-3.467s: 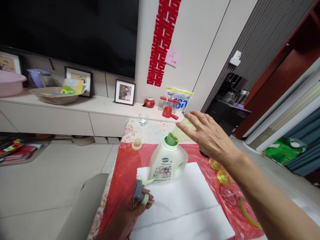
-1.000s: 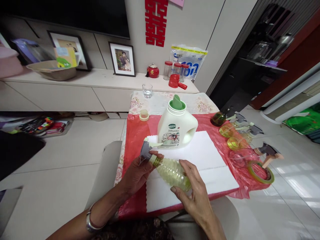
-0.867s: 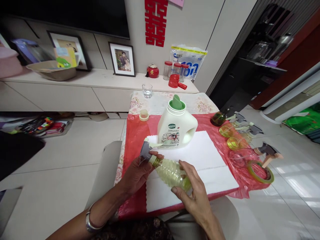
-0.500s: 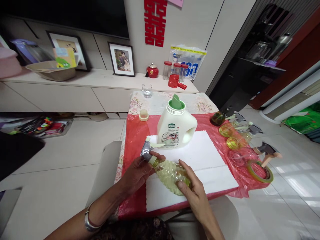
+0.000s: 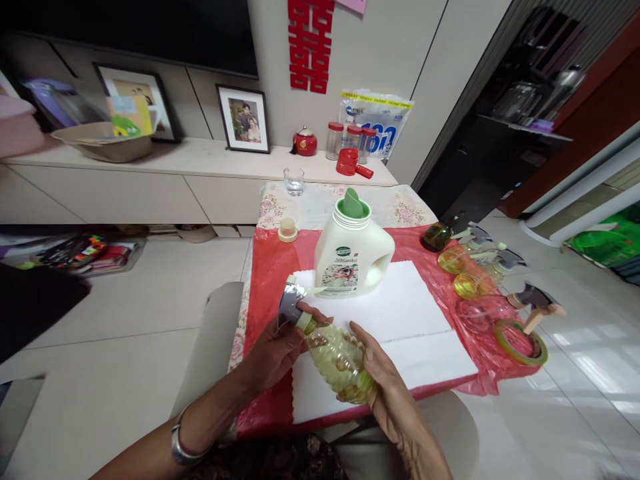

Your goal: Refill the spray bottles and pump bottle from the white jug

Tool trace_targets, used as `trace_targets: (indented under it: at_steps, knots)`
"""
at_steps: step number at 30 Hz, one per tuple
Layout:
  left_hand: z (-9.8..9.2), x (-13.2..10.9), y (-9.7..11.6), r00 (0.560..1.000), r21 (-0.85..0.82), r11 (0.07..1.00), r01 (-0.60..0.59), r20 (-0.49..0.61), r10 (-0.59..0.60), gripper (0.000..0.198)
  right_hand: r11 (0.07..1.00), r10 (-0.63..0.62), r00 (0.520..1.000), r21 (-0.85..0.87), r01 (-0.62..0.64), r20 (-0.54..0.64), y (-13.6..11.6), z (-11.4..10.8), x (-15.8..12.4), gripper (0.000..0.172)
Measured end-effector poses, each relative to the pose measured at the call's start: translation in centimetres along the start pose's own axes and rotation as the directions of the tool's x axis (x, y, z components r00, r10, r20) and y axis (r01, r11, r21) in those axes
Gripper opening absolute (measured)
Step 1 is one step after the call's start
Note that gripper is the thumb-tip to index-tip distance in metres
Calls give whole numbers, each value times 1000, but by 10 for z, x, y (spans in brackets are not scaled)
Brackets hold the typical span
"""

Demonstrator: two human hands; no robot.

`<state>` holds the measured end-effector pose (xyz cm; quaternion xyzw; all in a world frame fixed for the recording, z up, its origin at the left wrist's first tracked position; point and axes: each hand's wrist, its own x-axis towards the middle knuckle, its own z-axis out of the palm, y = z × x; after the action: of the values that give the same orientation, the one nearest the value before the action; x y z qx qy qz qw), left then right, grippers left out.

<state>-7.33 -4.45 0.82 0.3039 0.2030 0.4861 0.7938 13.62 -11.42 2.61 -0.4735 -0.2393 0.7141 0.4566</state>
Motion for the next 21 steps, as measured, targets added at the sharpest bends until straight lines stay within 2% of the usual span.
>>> trace_targets:
  at_steps: [3, 5, 8, 10, 12, 15, 18, 21]
  knots:
    - [-1, 3, -2, 996, -54, 998, -21, -90, 16, 29, 994, -102, 995, 42, 101, 12, 4, 3, -2, 75]
    - [-1, 5, -2, 989, -91, 996, -25, -148, 12, 32, 982, -188, 981, 21, 189, -43, 8, 6, 0, 76]
    - [0, 4, -1, 982, -98, 995, -11, -189, -8, 33, 942, -332, 930, -108, 318, -158, 15, 8, 6, 77]
    - [-1, 3, 0, 983, -84, 996, 8, -183, -23, 33, 905, -407, 895, -211, 368, -185, 17, 8, 8, 81]
    - [-1, 3, 0, 983, -72, 997, 18, -181, -31, 32, 888, -412, 898, -286, 359, -152, 15, 8, 7, 83]
    - [-4, 3, 1, 984, -67, 998, 15, -174, -26, 30, 894, -312, 949, -353, 278, -43, 4, 11, -3, 94]
    - [-6, 3, 2, 990, -62, 998, 18, -136, -27, 28, 898, -242, 970, -375, 228, 11, -5, 11, -11, 106]
    - [-7, 3, 3, 991, -55, 998, 20, -131, -27, 27, 866, -294, 956, -427, 261, -11, -1, 3, -7, 97]
